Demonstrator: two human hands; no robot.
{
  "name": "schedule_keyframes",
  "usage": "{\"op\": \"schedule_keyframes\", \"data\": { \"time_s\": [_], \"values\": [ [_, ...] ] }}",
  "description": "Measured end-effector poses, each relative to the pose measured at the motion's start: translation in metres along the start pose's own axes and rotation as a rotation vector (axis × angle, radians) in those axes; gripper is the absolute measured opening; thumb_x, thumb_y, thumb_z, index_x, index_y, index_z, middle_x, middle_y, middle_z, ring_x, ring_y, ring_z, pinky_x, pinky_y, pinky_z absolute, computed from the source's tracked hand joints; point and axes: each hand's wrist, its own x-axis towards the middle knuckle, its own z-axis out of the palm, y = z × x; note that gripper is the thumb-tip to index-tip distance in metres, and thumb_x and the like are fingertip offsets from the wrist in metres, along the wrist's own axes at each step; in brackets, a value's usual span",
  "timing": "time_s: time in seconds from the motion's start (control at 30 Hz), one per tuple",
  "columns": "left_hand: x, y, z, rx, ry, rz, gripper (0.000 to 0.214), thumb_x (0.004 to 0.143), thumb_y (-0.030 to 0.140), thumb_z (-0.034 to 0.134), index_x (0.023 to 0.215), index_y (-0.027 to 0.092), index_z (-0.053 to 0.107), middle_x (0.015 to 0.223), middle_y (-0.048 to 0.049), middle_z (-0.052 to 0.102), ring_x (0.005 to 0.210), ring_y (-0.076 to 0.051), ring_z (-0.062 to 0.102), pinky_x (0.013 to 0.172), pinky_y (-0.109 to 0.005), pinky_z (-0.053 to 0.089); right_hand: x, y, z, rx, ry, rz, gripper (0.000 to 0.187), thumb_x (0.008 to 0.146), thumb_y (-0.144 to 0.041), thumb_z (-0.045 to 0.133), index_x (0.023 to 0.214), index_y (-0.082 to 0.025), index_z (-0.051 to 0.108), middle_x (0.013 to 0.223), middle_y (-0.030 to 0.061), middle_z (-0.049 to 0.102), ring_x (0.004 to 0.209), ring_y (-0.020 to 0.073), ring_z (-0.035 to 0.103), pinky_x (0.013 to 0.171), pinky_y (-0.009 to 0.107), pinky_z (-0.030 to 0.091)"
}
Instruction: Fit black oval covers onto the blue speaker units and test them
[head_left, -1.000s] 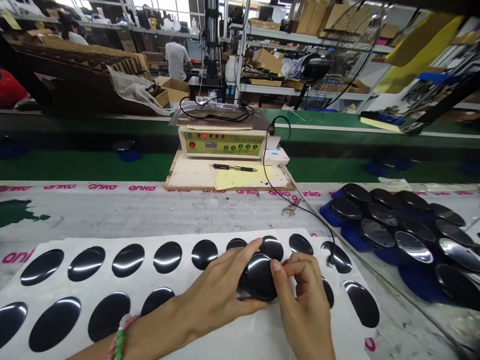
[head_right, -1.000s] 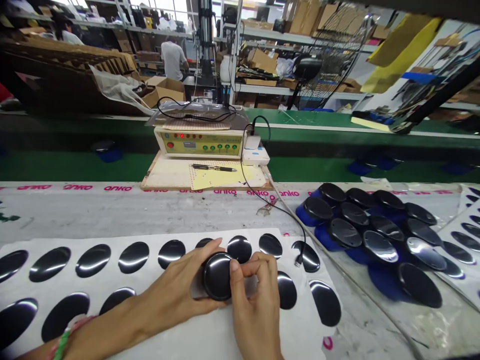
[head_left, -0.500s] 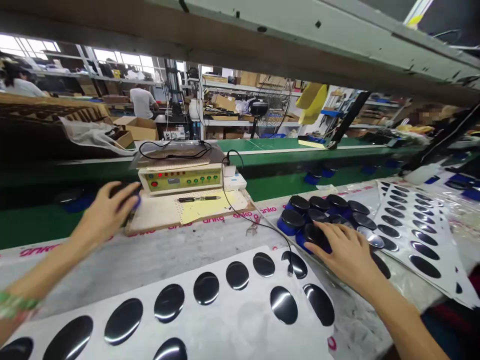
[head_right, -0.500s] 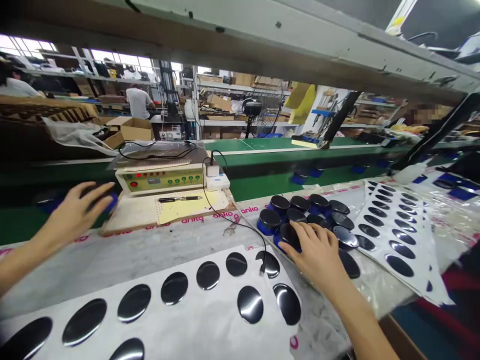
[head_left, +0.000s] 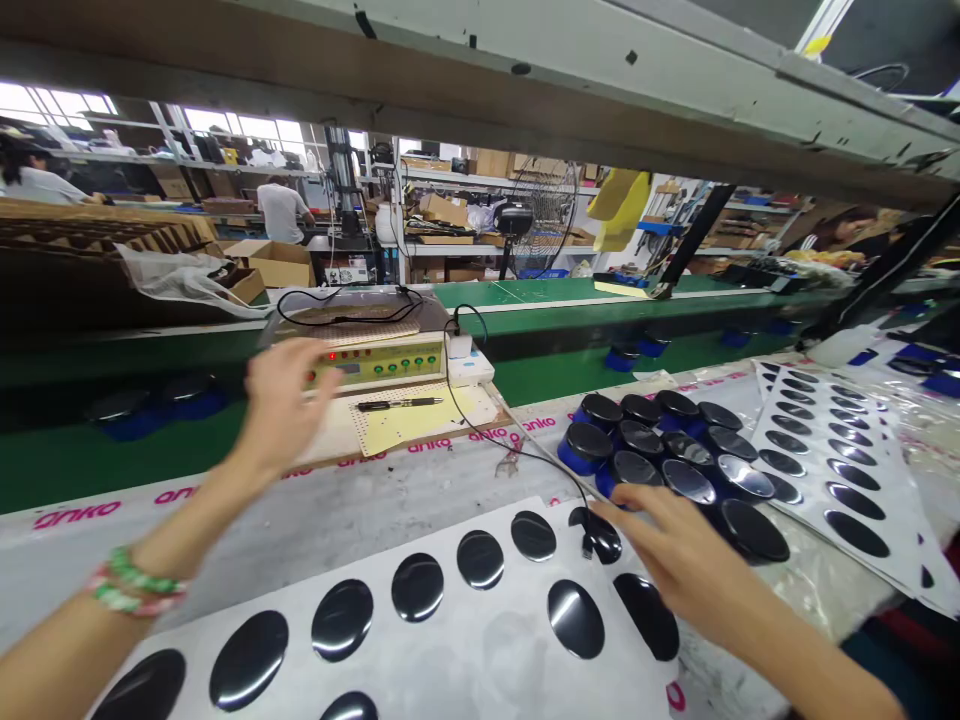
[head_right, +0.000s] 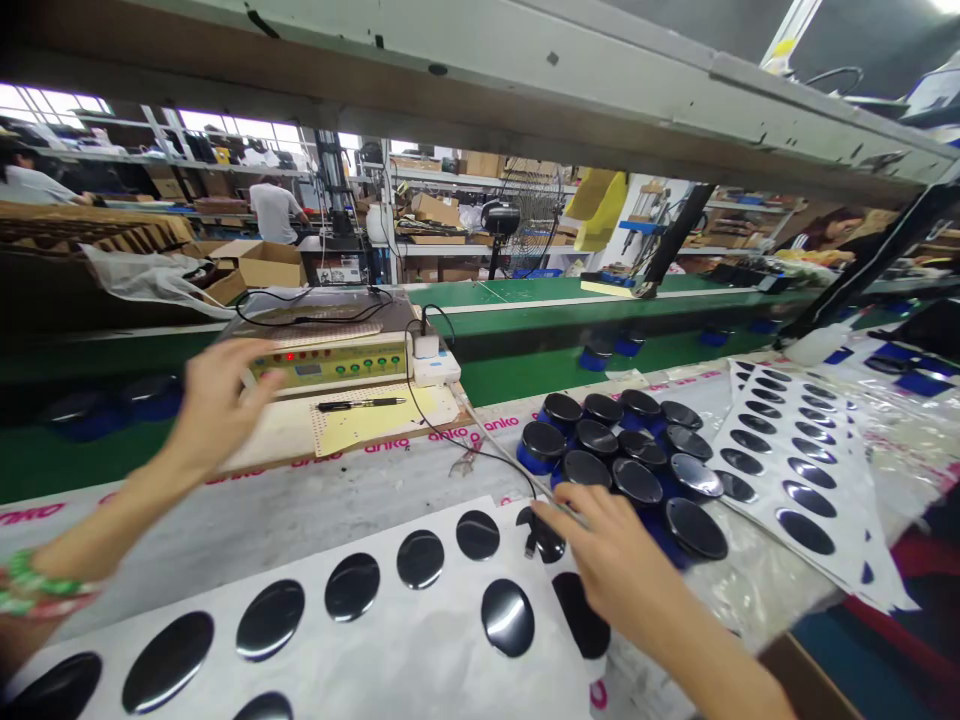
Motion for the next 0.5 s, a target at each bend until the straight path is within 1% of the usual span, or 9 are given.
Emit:
{"op": "schedule_keyframes", "data": {
  "time_s": [0.07,0.1,0.13,0.17,0.23,0.3,0.37,0.43,0.5],
  "values": [
    [-0.005,0.074,0.045,-0.144,-0.214,0.177,0.030,0.092,0.034,0.047,0.119,0.025,0.057,0.123,-0.0006,0.058,0.122,-0.022,0.049,0.105,-0.044,0.037,-0.001,-0.016,0.005,0.046,-0.009,-0.102,0.058,0.072,0.009,0.035,0.113,-0.020,0.064,0.104,0.0105,0.064,0.089,0.0238,0.059,0.072,0.037,0.050],
    [-0.009,0.111,0.070,-0.213,-0.309,0.264,0.027,0.088,0.033,0.054,0.113,0.025,0.061,0.119,0.0005,0.061,0.119,-0.020,0.050,0.106,-0.039,0.037,-0.001,-0.022,0.008,0.050,-0.002,-0.119,0.060,0.069,0.011,0.034,0.111,-0.019,0.064,0.102,0.0102,0.065,0.088,0.0237,0.060,0.072,0.038,0.051],
    [-0.014,0.145,0.097,-0.272,-0.387,0.322,0.030,0.083,0.034,0.061,0.112,0.024,0.061,0.121,-0.0016,0.061,0.122,-0.021,0.048,0.108,-0.039,0.034,-0.002,-0.027,0.012,0.054,0.006,-0.129,0.058,0.069,0.011,0.034,0.109,-0.018,0.065,0.100,0.0101,0.066,0.088,0.0239,0.060,0.073,0.039,0.052],
    [-0.018,0.175,0.122,-0.321,-0.450,0.348,0.037,0.079,0.038,0.066,0.112,0.020,0.061,0.125,-0.0061,0.058,0.127,-0.025,0.043,0.109,-0.041,0.032,-0.003,-0.029,0.015,0.060,0.015,-0.134,0.056,0.070,0.011,0.034,0.107,-0.017,0.065,0.100,0.0109,0.066,0.090,0.0247,0.061,0.074,0.040,0.052],
    [-0.022,0.220,0.165,-0.403,-0.542,0.329,0.048,0.071,0.044,0.074,0.105,0.012,0.062,0.126,-0.0156,0.056,0.131,-0.033,0.036,0.111,-0.050,0.024,-0.006,-0.031,0.018,0.074,0.035,-0.136,0.051,0.073,0.010,0.035,0.105,-0.016,0.065,0.101,0.0129,0.066,0.095,0.0273,0.061,0.078,0.045,0.051],
    [-0.021,0.243,0.190,-0.490,-0.606,0.260,0.047,0.070,0.046,0.074,0.100,0.011,0.062,0.124,-0.0166,0.056,0.132,-0.036,0.034,0.111,-0.057,0.014,-0.011,-0.032,0.016,0.101,0.052,-0.137,0.047,0.075,0.009,0.036,0.102,-0.016,0.065,0.104,0.0128,0.067,0.099,0.0289,0.061,0.081,0.048,0.051],
    [-0.016,0.247,0.195,-0.602,-0.651,0.172,0.047,0.067,0.047,0.075,0.097,0.012,0.063,0.119,-0.0148,0.058,0.132,-0.036,0.032,0.111,-0.058,0.009,-0.016,-0.034,0.009,0.147,0.068,-0.131,0.044,0.077,0.008,0.036,0.099,-0.017,0.063,0.103,0.0106,0.068,0.101,0.0283,0.061,0.083,0.047,0.051],
    [-0.011,0.238,0.180,-0.744,-0.687,0.068,0.057,0.060,0.049,0.079,0.101,0.014,0.062,0.114,-0.0141,0.060,0.128,-0.038,0.037,0.110,-0.057,0.018,-0.020,-0.039,-0.004,0.207,0.090,-0.093,0.039,0.081,0.004,0.035,0.103,-0.017,0.060,0.100,0.0098,0.067,0.103,0.0257,0.060,0.083,0.042,0.053],
    [-0.008,0.221,0.149,-0.910,-0.717,-0.057,0.068,0.059,0.051,0.079,0.111,0.014,0.057,0.112,-0.0132,0.062,0.118,-0.035,0.049,0.103,-0.051,0.034,-0.020,-0.047,-0.021,0.350,0.134,0.001,0.034,0.088,-0.004,0.037,0.113,-0.017,0.055,0.101,0.0099,0.064,0.103,0.0223,0.060,0.081,0.035,0.055]
  ]
}}
